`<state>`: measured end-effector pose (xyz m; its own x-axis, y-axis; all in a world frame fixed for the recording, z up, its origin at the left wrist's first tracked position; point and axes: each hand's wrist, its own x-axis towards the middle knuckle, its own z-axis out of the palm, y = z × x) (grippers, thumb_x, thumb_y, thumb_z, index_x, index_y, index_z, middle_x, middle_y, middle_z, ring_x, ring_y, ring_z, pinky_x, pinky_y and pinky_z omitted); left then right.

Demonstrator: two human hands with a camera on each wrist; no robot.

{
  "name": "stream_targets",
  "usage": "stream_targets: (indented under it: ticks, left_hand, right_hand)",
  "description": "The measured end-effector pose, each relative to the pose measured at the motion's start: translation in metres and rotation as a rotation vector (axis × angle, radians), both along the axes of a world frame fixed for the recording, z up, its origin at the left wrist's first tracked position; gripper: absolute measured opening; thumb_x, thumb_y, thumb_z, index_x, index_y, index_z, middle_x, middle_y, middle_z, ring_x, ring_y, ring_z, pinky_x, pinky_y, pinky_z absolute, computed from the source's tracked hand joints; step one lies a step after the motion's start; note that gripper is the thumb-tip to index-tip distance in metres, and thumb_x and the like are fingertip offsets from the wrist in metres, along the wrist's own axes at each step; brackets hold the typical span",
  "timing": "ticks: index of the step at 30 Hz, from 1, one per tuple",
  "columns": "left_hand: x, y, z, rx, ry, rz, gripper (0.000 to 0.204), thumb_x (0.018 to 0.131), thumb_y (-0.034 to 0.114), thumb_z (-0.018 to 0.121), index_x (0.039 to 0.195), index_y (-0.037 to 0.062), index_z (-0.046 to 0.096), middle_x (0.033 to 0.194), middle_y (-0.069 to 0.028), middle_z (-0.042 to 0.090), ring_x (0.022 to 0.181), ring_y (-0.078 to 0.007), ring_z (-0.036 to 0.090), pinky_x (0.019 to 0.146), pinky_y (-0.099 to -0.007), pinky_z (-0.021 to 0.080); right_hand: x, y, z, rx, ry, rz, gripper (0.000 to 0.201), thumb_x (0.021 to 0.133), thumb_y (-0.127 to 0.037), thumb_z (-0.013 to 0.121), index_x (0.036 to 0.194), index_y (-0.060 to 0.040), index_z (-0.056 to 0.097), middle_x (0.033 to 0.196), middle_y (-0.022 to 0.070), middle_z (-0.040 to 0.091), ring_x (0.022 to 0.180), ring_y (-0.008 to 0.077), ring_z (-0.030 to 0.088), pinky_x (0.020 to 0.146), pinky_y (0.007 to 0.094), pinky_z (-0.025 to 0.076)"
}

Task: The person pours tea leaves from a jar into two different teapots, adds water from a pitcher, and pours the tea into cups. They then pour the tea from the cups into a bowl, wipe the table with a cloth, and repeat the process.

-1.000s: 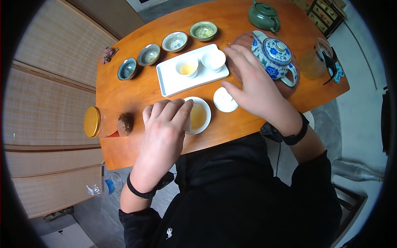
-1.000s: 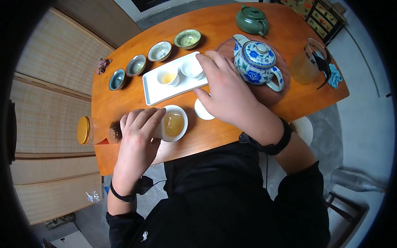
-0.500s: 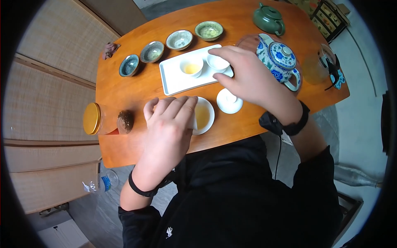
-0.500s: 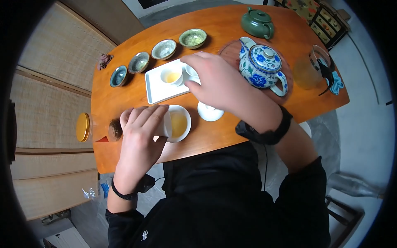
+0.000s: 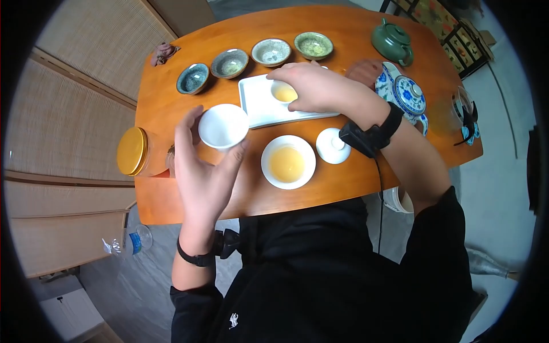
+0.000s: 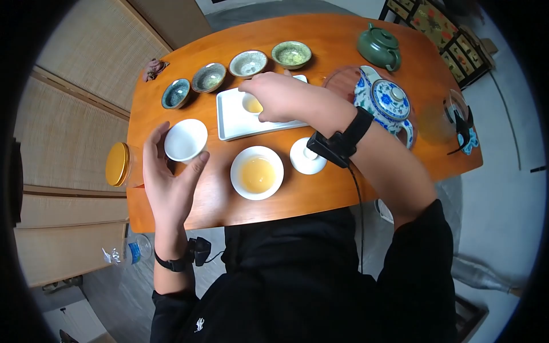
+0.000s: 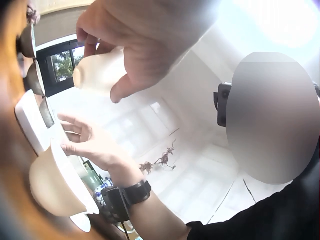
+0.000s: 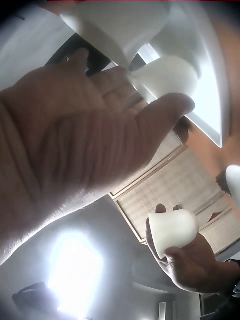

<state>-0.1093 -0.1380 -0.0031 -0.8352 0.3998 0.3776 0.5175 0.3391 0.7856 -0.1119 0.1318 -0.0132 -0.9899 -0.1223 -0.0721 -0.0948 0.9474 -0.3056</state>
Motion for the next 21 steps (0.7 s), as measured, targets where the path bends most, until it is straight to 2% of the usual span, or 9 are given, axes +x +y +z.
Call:
stream_targets:
  ticks: [2, 3, 5, 9, 10, 14, 17, 21]
  left_hand:
    - [-0.006, 0.006, 0.003, 0.034, -0.013, 0.049, 0.075, 0.079, 0.002, 0.083, 0.142, -0.0036, 0.043, 0.127, -0.0175, 0.061, 0.115, -0.0225, 0.063, 0.099, -0.0353, 0.051]
    - [-0.011, 0.009, 0.006, 0.028, 0.006, 0.039, 0.075, 0.079, 0.004, 0.083, 0.141, -0.0037, 0.042, 0.127, -0.0187, 0.061, 0.116, -0.0249, 0.063, 0.101, -0.0372, 0.05]
    - [-0.022, 0.015, 0.009, 0.016, 0.044, 0.02, 0.076, 0.077, 0.007, 0.083, 0.141, -0.0041, 0.042, 0.126, -0.021, 0.062, 0.12, -0.0298, 0.062, 0.104, -0.0409, 0.049]
    - [-0.04, 0.034, 0.007, 0.003, 0.021, -0.019, 0.073, 0.077, 0.005, 0.079, 0.14, -0.0032, 0.042, 0.124, -0.0216, 0.064, 0.119, -0.0317, 0.064, 0.102, -0.0401, 0.05]
    - [-0.044, 0.038, 0.003, -0.011, 0.028, -0.025, 0.072, 0.077, 0.006, 0.079, 0.139, -0.0032, 0.042, 0.124, -0.0241, 0.065, 0.117, -0.0351, 0.065, 0.099, -0.0407, 0.052]
    - [-0.061, 0.054, -0.021, -0.05, 0.007, -0.061, 0.075, 0.076, 0.007, 0.079, 0.141, -0.0043, 0.042, 0.123, -0.0285, 0.065, 0.114, -0.0404, 0.066, 0.096, -0.0432, 0.054]
    - [-0.063, 0.064, -0.03, -0.106, -0.144, -0.067, 0.079, 0.075, 0.006, 0.082, 0.142, -0.0018, 0.043, 0.122, -0.0218, 0.065, 0.117, -0.0318, 0.065, 0.099, -0.0391, 0.052]
    - [-0.064, 0.069, -0.039, -0.121, -0.207, -0.1, 0.081, 0.073, 0.006, 0.082, 0.144, -0.0013, 0.042, 0.125, -0.025, 0.065, 0.118, -0.0345, 0.065, 0.098, -0.0393, 0.052]
  right_hand:
    - [0.0, -0.002, 0.006, -0.032, 0.002, -0.005, 0.074, 0.075, -0.015, 0.08, 0.143, -0.009, 0.054, 0.137, 0.0152, 0.061, 0.129, 0.0323, 0.056, 0.109, 0.0441, 0.046]
    - [0.0, -0.003, 0.008, -0.049, 0.004, -0.009, 0.073, 0.074, -0.015, 0.08, 0.142, -0.0084, 0.054, 0.136, 0.0157, 0.061, 0.129, 0.0327, 0.056, 0.108, 0.0429, 0.047]
    - [0.001, -0.001, 0.008, -0.092, 0.088, 0.003, 0.068, 0.074, -0.015, 0.079, 0.138, -0.0058, 0.057, 0.133, 0.0171, 0.063, 0.126, 0.0343, 0.058, 0.106, 0.0419, 0.049]
    - [0.019, -0.001, 0.026, -0.193, 0.288, -0.011, 0.058, 0.073, -0.014, 0.079, 0.127, -0.0006, 0.063, 0.129, 0.0203, 0.064, 0.119, 0.0371, 0.061, 0.102, 0.0427, 0.05]
    - [0.024, -0.001, 0.033, -0.213, 0.319, -0.011, 0.057, 0.074, -0.014, 0.079, 0.126, 0.0001, 0.063, 0.127, 0.0203, 0.064, 0.117, 0.0367, 0.062, 0.101, 0.0423, 0.05]
    - [0.049, -0.002, 0.055, -0.297, 0.399, -0.024, 0.053, 0.075, -0.013, 0.079, 0.124, 0.0019, 0.064, 0.119, 0.0191, 0.065, 0.111, 0.0329, 0.065, 0.097, 0.0386, 0.052]
    - [0.069, -0.004, 0.058, -0.413, 0.393, -0.016, 0.055, 0.076, -0.009, 0.078, 0.127, 0.0023, 0.063, 0.118, 0.0159, 0.064, 0.108, 0.027, 0.065, 0.095, 0.034, 0.051]
    - [0.091, -0.01, 0.052, -0.489, 0.391, -0.006, 0.062, 0.074, -0.006, 0.079, 0.132, 0.0, 0.061, 0.119, 0.0149, 0.064, 0.108, 0.0258, 0.065, 0.095, 0.0341, 0.05]
